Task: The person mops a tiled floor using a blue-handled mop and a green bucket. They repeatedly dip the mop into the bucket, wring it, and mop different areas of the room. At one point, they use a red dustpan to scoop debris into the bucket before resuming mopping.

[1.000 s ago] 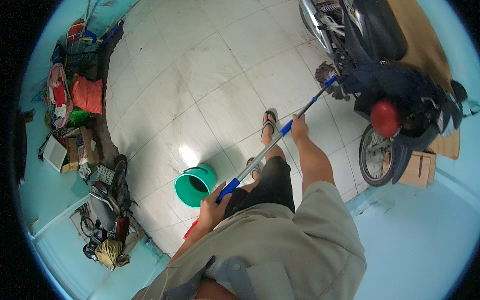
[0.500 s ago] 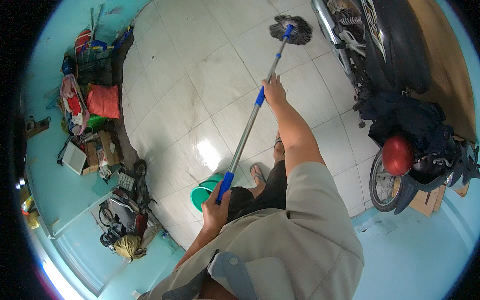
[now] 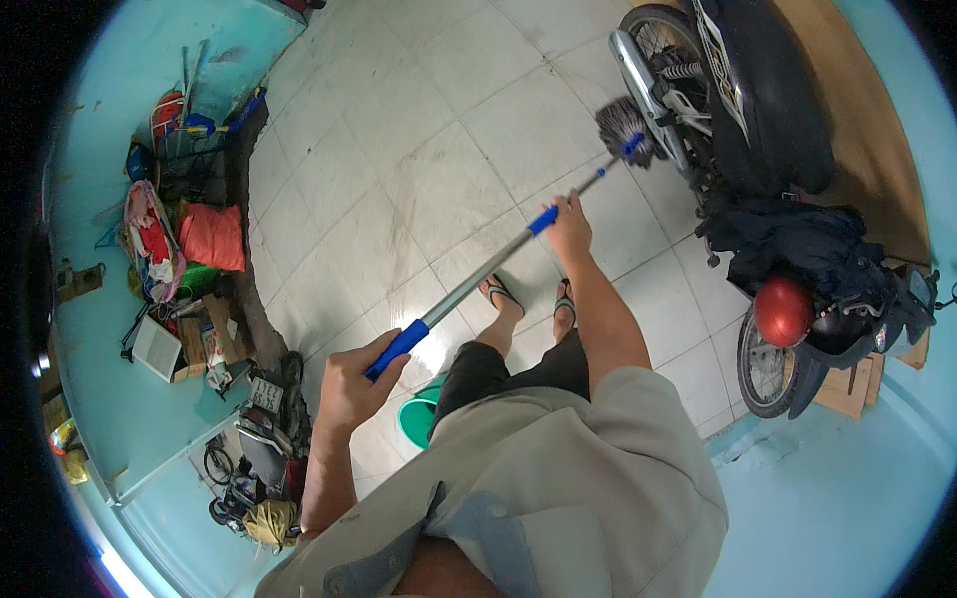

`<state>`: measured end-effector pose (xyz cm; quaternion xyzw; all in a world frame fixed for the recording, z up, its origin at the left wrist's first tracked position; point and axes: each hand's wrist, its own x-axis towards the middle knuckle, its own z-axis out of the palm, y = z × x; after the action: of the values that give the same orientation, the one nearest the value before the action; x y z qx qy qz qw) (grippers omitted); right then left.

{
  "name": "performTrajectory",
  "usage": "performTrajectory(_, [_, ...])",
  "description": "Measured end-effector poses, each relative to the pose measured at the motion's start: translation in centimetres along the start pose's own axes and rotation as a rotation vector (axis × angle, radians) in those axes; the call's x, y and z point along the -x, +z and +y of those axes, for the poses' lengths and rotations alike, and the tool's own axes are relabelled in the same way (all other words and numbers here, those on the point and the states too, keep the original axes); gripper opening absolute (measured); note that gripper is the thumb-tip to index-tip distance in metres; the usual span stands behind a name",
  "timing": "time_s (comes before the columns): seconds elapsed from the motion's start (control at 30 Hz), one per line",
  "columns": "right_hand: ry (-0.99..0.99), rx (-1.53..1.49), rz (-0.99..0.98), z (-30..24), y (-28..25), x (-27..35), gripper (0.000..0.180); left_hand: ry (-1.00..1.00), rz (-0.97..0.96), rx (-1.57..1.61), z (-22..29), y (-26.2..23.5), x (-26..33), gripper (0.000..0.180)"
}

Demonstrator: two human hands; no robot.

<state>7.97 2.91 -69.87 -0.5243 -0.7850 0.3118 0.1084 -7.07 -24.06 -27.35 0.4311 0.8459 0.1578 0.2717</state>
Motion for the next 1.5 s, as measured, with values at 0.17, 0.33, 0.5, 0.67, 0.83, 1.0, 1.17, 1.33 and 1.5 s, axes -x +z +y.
performTrajectory(0.17, [0.181, -0.007, 0.130, 0.4, 0.7, 9.0, 0.045, 0.227, -0.062, -0.010, -3.0, -5.4, -2.7, 0.027])
performTrajectory(0.33, [0.278, 0.101, 0.031, 1.4, -1.2, 15.8, 0.043, 0.467, 0.051, 0.213, -2.6, -6.3, -7.1, 0.011])
performTrajectory(0.5, [0.270, 0.139, 0.039, 6.1, -1.2, 18.3, 0.035, 0.455, -0.031, 0.466, -1.0, -3.7, -12.9, 0.011])
performTrajectory(0.67, [0.291, 0.125, 0.152, 3.9, 0.9, 13.4, 0.024, 0.569, 0.055, 0.406, -2.4, -4.9, -20.7, 0.014])
performTrajectory(0.83, [0.276, 0.077, -0.009, -3.7, 3.4, 0.2, 0.029, 0.442, 0.142, 0.325, -4.9, -13.1, -29.7, 0.011])
performTrajectory(1.0, [0.034, -0.002, 0.021, -14.5, 6.3, -15.8, 0.028, 0.291, 0.319, 0.268, -4.6, -23.8, -35.3, 0.013])
performTrajectory(1.17, [-0.122, -0.065, -0.008, -26.6, 9.5, -32.0, 0.039, 0.108, 0.579, 0.175, -5.2, -29.5, -37.2, 0.016])
performTrajectory(1.33, [-0.357, -0.120, -0.137, -30.8, 14.2, -49.9, 0.047, 0.093, 0.554, 0.223, -5.1, -27.8, -42.1, 0.012])
performTrajectory(1.5, [-0.182, -0.192, -0.330, -31.1, 13.3, -60.6, 0.091, 0.075, 0.402, 0.315, -5.9, -20.7, -52.4, 0.020])
